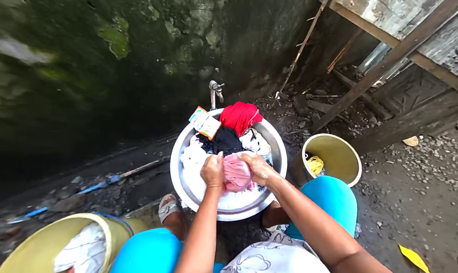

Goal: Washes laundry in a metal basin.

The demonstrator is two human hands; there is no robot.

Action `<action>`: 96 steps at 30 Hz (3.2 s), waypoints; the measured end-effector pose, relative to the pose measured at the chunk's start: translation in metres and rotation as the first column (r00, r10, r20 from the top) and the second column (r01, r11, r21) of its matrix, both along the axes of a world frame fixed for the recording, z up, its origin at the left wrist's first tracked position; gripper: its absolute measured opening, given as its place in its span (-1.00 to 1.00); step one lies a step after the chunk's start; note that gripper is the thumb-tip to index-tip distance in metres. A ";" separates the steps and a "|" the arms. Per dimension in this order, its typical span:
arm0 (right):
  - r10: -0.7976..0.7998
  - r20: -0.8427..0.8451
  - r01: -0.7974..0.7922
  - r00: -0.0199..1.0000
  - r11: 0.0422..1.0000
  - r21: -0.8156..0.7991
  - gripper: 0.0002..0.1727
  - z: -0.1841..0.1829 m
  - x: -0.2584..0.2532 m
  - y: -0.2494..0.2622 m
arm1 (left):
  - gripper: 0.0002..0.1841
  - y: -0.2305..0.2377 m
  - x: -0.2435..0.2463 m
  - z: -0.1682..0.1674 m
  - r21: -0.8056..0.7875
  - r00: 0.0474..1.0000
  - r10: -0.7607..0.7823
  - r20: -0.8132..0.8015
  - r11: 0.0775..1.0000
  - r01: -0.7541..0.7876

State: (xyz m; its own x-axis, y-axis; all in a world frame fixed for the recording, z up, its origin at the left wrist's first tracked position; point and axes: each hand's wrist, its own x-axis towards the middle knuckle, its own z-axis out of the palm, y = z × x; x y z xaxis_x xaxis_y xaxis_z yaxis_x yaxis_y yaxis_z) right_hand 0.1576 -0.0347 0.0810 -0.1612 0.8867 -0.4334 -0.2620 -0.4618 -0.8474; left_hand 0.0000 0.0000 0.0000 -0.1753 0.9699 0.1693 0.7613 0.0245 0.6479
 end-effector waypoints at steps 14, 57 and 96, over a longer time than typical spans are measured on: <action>0.324 0.907 -0.598 0.269 0.794 -0.106 -0.41 -0.019 0.144 0.075 | -0.41 0.023 -0.054 0.085 -0.481 0.907 -0.342 -0.246 0.856 0.192; 0.061 0.827 -0.407 0.559 0.889 0.209 -0.63 -0.001 0.077 0.090 | -0.37 0.029 -0.058 0.039 -0.818 0.667 -0.700 -0.257 0.524 0.235; 0.499 0.866 -0.759 0.034 0.576 -0.303 -0.36 -0.024 0.069 0.072 | -0.38 0.029 -0.050 0.036 -0.843 0.657 -0.710 -0.256 0.496 0.208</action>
